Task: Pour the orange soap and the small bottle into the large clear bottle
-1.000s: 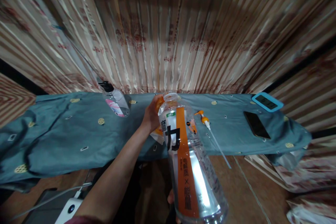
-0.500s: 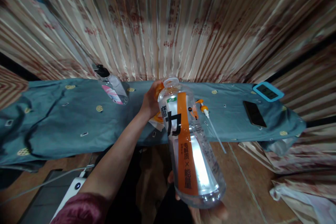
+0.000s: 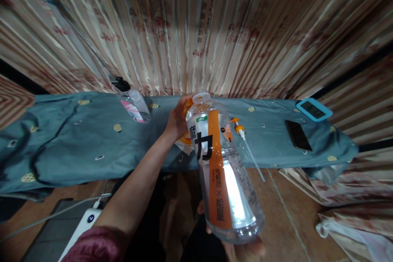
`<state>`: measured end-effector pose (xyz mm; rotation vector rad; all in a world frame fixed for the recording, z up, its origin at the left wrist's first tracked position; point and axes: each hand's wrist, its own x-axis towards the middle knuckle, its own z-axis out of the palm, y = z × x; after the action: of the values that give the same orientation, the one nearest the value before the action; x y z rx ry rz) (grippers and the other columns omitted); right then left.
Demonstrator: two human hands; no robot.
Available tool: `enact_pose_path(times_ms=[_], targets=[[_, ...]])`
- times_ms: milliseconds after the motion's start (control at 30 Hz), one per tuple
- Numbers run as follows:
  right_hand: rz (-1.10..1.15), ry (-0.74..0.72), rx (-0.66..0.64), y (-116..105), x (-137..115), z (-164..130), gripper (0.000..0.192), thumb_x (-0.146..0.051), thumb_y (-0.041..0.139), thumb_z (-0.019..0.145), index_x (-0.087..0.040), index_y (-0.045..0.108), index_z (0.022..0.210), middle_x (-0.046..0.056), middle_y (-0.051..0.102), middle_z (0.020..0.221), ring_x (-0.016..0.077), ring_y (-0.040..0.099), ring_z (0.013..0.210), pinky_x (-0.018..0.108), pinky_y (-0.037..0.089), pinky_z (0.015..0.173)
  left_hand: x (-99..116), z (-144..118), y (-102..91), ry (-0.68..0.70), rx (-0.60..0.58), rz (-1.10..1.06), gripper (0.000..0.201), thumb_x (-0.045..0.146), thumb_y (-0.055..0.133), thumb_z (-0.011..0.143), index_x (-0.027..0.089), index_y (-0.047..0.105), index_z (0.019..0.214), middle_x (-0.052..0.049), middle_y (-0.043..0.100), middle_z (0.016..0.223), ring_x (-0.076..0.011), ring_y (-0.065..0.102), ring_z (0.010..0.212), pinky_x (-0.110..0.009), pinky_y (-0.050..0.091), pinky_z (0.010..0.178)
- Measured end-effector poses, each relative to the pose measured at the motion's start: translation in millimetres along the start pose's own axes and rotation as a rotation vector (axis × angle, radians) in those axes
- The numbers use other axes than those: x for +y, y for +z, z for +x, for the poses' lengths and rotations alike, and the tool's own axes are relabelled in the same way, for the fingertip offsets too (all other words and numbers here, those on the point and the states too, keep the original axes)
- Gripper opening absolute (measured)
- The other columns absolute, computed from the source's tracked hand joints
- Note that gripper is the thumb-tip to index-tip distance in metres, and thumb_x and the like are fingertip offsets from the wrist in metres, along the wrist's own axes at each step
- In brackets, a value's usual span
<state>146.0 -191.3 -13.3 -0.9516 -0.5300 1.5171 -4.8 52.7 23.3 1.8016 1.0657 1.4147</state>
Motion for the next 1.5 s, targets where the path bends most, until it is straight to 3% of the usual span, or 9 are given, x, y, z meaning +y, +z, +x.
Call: enact_pose_path(times_ms=[100,267,400,600,767,900,1100,1400,1500], targets=[[0.062,-0.006,0.012,12,3,-1,0.133,-0.084,0.074,0.028,-0.027,0.04,0.144,0.012,0.07,0.095,0.0337,0.066,0.078,0.036,0.048,0.043,1,0,-0.6,-0.007,0.01,0.002,0.042,0.022,0.074,0.072,0.02,0.054,0.109,-0.004,0.074,0.102,-0.0192,0.07,0.092,-0.031,0.056,0.082],[0.194,-0.032,0.034,25,-8,-3,0.12,-0.064,0.089,0.026,-0.031,0.051,0.135,0.008,0.073,0.098,0.0252,0.067,0.073,0.028,0.053,0.046,1,0,-2.2,-0.01,-0.002,-0.003,0.046,0.025,0.076,0.07,0.02,0.054,0.109,-0.006,0.073,0.107,-0.0206,0.07,0.094,-0.033,0.056,0.084],[0.298,-0.012,0.03,27,-14,0,0.11,-0.056,0.093,0.026,-0.034,0.058,0.128,0.006,0.074,0.098,0.0253,0.07,0.072,0.026,0.054,0.046,0,0,-2.3,-0.022,-0.003,0.012,0.043,0.027,0.074,0.072,0.019,0.054,0.109,-0.007,0.073,0.102,-0.0201,0.07,0.089,-0.033,0.056,0.082],[0.292,-0.015,0.005,20,-10,2,0.11,-0.058,0.092,0.027,-0.028,0.059,0.128,0.009,0.074,0.095,0.0274,0.07,0.073,0.028,0.055,0.047,2,-1,-2.5,-0.032,-0.005,0.021,0.043,0.025,0.074,0.071,0.02,0.054,0.108,-0.005,0.072,0.103,-0.0196,0.07,0.091,-0.031,0.055,0.083],[0.233,-0.032,-0.098,8,-10,4,0.099,-0.061,0.09,0.034,-0.031,0.061,0.124,0.009,0.073,0.102,0.0281,0.07,0.08,0.029,0.057,0.051,2,-1,-2.9,-0.031,-0.005,-0.002,0.044,0.024,0.075,0.069,0.02,0.054,0.108,-0.004,0.073,0.103,-0.0189,0.069,0.091,-0.031,0.055,0.083],[0.207,0.006,-0.08,4,-11,4,0.103,-0.061,0.09,0.031,-0.028,0.061,0.124,0.01,0.073,0.102,0.0269,0.069,0.083,0.029,0.058,0.054,0,-1,-1.5,-0.036,0.012,-0.034,0.043,0.029,0.074,0.071,0.019,0.055,0.108,-0.006,0.073,0.104,-0.0198,0.07,0.091,-0.033,0.055,0.083],[0.22,-0.009,-0.082,3,-9,2,0.079,-0.062,0.089,0.039,-0.025,0.07,0.106,0.01,0.073,0.104,0.0241,0.069,0.079,0.028,0.058,0.053,1,-1,-3.3,-0.051,0.007,-0.011,0.045,0.026,0.076,0.068,0.019,0.055,0.107,-0.006,0.073,0.105,-0.0202,0.07,0.093,-0.033,0.055,0.085],[0.185,0.017,-0.205,0,-11,6,0.079,-0.065,0.086,0.043,-0.023,0.07,0.108,0.011,0.074,0.099,0.0234,0.07,0.077,0.027,0.056,0.055,1,-3,-2.4,-0.09,0.022,-0.066,0.047,0.02,0.076,0.065,0.019,0.056,0.107,-0.006,0.073,0.105,-0.0196,0.07,0.092,-0.033,0.057,0.084],[0.139,0.036,-0.139,-5,-6,5,0.085,-0.069,0.085,0.04,-0.019,0.072,0.107,0.014,0.074,0.09,0.0236,0.069,0.072,0.027,0.055,0.053,1,-2,-1.0,-0.112,0.031,-0.1,0.047,0.021,0.076,0.064,0.02,0.056,0.108,-0.005,0.073,0.103,-0.0197,0.071,0.09,-0.034,0.058,0.082]])
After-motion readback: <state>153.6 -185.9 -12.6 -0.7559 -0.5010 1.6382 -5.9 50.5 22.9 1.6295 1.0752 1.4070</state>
